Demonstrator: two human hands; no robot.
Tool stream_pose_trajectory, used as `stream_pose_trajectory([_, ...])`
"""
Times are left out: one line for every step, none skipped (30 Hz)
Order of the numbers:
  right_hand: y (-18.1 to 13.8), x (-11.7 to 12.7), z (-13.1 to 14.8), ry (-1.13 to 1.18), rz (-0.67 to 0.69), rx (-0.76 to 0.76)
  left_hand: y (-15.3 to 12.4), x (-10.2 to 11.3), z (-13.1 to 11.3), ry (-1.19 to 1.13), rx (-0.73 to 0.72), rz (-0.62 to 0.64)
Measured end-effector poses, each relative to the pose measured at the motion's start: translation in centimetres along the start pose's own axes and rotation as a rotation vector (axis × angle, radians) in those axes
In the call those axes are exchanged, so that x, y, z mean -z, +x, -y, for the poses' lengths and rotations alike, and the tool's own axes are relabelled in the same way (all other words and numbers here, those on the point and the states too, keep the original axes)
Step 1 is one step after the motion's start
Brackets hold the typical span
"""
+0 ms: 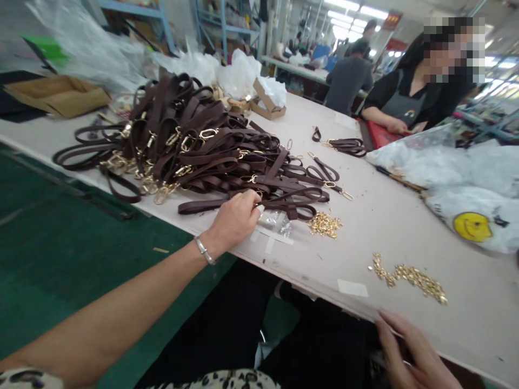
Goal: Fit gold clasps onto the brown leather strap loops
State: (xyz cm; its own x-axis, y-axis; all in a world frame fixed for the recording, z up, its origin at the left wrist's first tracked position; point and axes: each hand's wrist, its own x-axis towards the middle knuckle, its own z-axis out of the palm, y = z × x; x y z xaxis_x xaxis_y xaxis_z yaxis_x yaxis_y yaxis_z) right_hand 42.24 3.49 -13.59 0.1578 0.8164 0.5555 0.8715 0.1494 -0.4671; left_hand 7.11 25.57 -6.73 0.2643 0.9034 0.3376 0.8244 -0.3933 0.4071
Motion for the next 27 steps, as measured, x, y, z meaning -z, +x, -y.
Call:
stream_pose_trajectory([1.4, -1.5, 1.3, 0.019, 0.035, 0.065, -0.3, 0.3, -0.3, -0.106, 0.050, 0.007])
stream_pose_trajectory([2.9, -3.1, 2.6, 0.028, 0.099, 0.141, -0.7, 0.7, -0.6, -0.259, 0.114, 0.025])
stream_pose_trajectory([4.4, -4.7, 3.8, 0.010, 0.150, 0.197, -1.1, 1.0, -0.9, -0.443, 0.183, 0.057])
stream_pose_trajectory([5.8, -6.3, 4.9, -0.017, 0.189, 0.222, -1.6, 1.3, -1.2, -0.633, 0.252, 0.097])
stream_pose_trajectory([7.0, -7.7, 5.8, -0.052, 0.229, 0.246, -2.1, 1.5, -1.5, -0.801, 0.317, 0.136])
stream_pose_trajectory([8.1, -9.0, 6.4, -0.093, 0.256, 0.256, -2.7, 1.7, -1.7, -0.925, 0.376, 0.167])
stream_pose_trajectory([8.9, -10.0, 6.9, -0.131, 0.275, 0.258, -3.2, 1.8, -1.9, -1.022, 0.435, 0.186])
stream_pose_trajectory([9.6, -10.9, 7.1, -0.167, 0.285, 0.259, -3.8, 1.7, -2.0, -1.107, 0.493, 0.195])
stream_pose_trajectory([10.0, -11.6, 7.3, -0.195, 0.283, 0.254, -4.3, 1.6, -2.1, -1.190, 0.548, 0.200])
stream_pose_trajectory([10.3, -12.2, 7.4, -0.215, 0.276, 0.247, -4.9, 1.4, -2.1, -1.268, 0.594, 0.201])
stream_pose_trajectory([10.5, -12.6, 7.4, -0.226, 0.260, 0.239, -5.4, 1.1, -2.1, -1.335, 0.628, 0.203])
stream_pose_trajectory([10.7, -13.0, 7.4, -0.229, 0.240, 0.234, -5.8, 0.8, -2.0, -1.387, 0.654, 0.207])
stream_pose_trajectory([10.8, -13.3, 7.4, -0.224, 0.220, 0.230, -6.2, 0.5, -2.0, -1.425, 0.675, 0.207])
stream_pose_trajectory([10.8, -13.5, 7.4, -0.211, 0.195, 0.226, -6.6, 0.3, -2.0, -1.454, 0.694, 0.203])
stream_pose_trajectory([10.9, -13.6, 7.3, -0.190, 0.172, 0.222, -6.9, 0.1, -2.0, -1.482, 0.712, 0.190])
stream_pose_trajectory([10.9, -13.7, 7.2, -0.162, 0.150, 0.217, -7.2, 0.0, -2.1, -1.513, 0.726, 0.173])
stream_pose_trajectory([10.8, -13.7, 7.0, -0.128, 0.128, 0.209, -7.4, 0.0, -2.2, -1.542, 0.734, 0.160])
stream_pose_trajectory([10.8, -13.6, 6.9, -0.091, 0.101, 0.192, -7.5, 0.0, -2.4, -1.559, 0.733, 0.153])
stream_pose_trajectory([10.7, -13.4, 6.9, -0.052, 0.072, 0.164, -7.6, 0.1, -2.7, -1.557, 0.725, 0.153])
stream_pose_trajectory([10.5, -13.1, 6.9, -0.011, 0.043, 0.123, -7.6, 0.2, -3.0, -1.538, 0.713, 0.160])
stream_pose_trajectory([10.3, -12.8, 7.1, 0.035, 0.021, 0.064, -7.6, 0.3, -3.3, -1.507, 0.700, 0.173])
stream_pose_trajectory([10.0, -12.3, 7.4, 0.095, 0.008, -0.014, -7.7, 0.3, -3.7, -1.478, 0.688, 0.184])
stream_pose_trajectory([9.7, -11.9, 7.8, 0.174, 0.012, -0.106, -7.7, 0.2, -4.0, -1.463, 0.679, 0.188])
stream_pose_trajectory([9.3, -11.4, 8.4, 0.273, 0.030, -0.207, -7.7, 0.1, -4.4, -1.464, 0.670, 0.193])
stream_pose_trajectory([8.9, -11.0, 9.1, 0.383, 0.055, -0.309, -7.7, -0.2, -4.7, -1.477, 0.655, 0.202])
stream_pose_trajectory([8.4, -10.6, 9.8, 0.500, 0.079, -0.405, -7.7, -0.4, -5.0, -1.493, 0.637, 0.211])
stream_pose_trajectory([7.9, -10.3, 10.5, 0.618, 0.102, -0.482, -7.8, -0.7, -5.3, -1.505, 0.618, 0.219])
